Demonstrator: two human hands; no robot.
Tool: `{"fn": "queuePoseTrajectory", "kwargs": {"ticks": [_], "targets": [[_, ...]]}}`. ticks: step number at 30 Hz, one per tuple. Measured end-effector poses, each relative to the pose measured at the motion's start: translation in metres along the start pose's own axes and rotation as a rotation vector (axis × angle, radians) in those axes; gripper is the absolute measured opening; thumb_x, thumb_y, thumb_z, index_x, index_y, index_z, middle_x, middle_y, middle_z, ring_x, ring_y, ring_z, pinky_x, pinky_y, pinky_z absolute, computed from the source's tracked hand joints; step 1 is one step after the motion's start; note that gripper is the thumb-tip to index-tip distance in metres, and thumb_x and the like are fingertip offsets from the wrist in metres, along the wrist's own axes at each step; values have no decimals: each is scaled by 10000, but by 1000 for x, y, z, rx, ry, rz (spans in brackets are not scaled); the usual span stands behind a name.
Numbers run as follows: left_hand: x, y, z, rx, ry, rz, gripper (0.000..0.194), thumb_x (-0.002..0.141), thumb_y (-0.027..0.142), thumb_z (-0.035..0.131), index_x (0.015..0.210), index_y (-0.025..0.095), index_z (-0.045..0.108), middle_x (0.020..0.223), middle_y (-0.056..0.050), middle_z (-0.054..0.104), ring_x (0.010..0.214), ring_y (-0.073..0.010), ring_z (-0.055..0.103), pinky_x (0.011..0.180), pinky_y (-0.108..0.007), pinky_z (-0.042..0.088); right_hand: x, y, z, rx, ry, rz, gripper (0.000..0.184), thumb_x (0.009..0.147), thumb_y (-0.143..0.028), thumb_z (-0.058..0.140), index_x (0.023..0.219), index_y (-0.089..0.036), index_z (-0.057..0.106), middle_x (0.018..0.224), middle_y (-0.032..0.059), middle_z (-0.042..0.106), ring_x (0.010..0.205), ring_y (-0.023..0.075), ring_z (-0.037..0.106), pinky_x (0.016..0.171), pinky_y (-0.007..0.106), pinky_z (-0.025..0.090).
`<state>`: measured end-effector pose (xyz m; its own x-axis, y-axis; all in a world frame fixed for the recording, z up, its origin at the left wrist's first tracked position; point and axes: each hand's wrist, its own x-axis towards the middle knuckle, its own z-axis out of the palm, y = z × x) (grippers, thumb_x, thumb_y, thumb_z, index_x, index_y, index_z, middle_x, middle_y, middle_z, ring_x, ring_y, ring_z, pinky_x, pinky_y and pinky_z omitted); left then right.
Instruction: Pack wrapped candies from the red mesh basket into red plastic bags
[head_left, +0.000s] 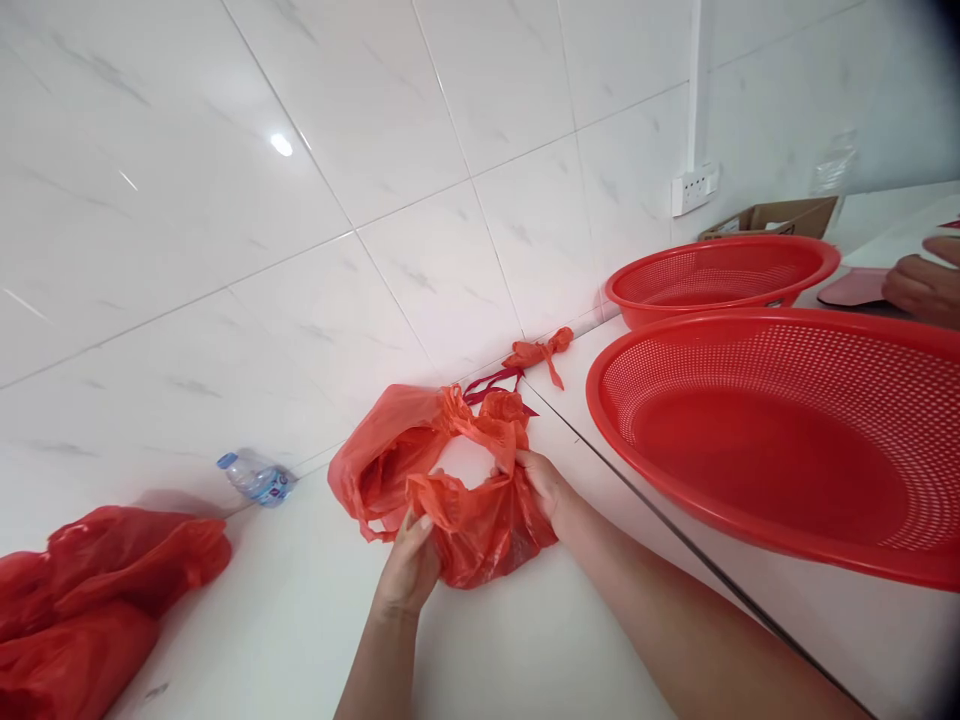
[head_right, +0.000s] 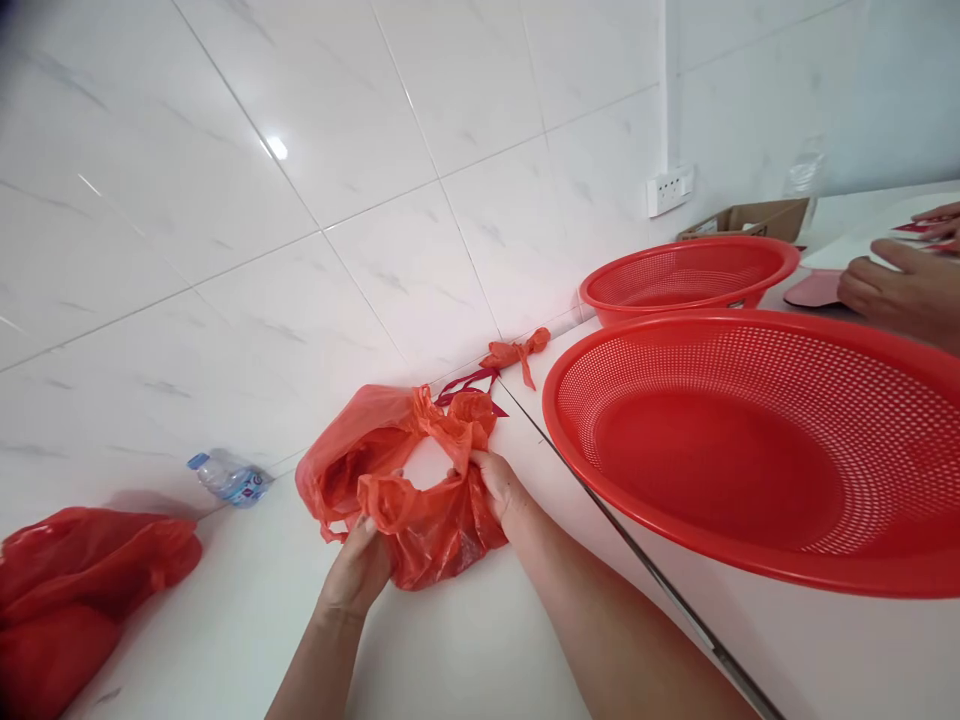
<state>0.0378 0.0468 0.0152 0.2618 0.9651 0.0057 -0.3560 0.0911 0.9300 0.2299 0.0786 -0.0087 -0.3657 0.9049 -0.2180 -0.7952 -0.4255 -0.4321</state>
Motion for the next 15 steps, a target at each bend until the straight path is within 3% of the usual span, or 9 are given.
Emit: {"fn": "queuePoseTrajectory", "kwargs": {"ticks": [2,4,7,12,15], "targets": [[-2,0,5,106,-3,-66,361,585,344,811,900,235,672,940,-60,679,959,-264,635,813,-350,517,2,3,-2,10,-23,17,239,764,-297,537,559,-207,453,551,24,568,569,167,583,637,312,510],[0,-2,11,168,56,-76,235,584,294,809,735,210,650,781,-30,669,860,-241,651,774,-336,520,0,5,-3,26,-64,36,308,784,-426,535,580,-205,473,580,29,576,609,182,601,659,331,517],[4,-7,13,82,189,-35,161,658,287,746,640,203,609,695,6,641,769,-199,647,738,-313,524,-7,6,-2,8,-135,54,386,750,-570,584,722,-186,566,657,28,621,667,194,629,717,351,515],[6,-10,3,-218,310,6,132,687,296,699,790,219,667,848,-6,686,836,-177,640,764,-280,524,-16,7,4,-203,-226,-30,296,679,-261,737,932,-173,610,815,40,689,798,215,662,814,371,488],[5,-10,-1,-332,325,-16,183,713,302,658,851,182,667,897,-51,688,855,-191,642,789,-301,521,-16,7,3,-173,-224,-25,301,705,-244,710,976,-150,615,873,70,695,849,224,661,846,378,477]]}}
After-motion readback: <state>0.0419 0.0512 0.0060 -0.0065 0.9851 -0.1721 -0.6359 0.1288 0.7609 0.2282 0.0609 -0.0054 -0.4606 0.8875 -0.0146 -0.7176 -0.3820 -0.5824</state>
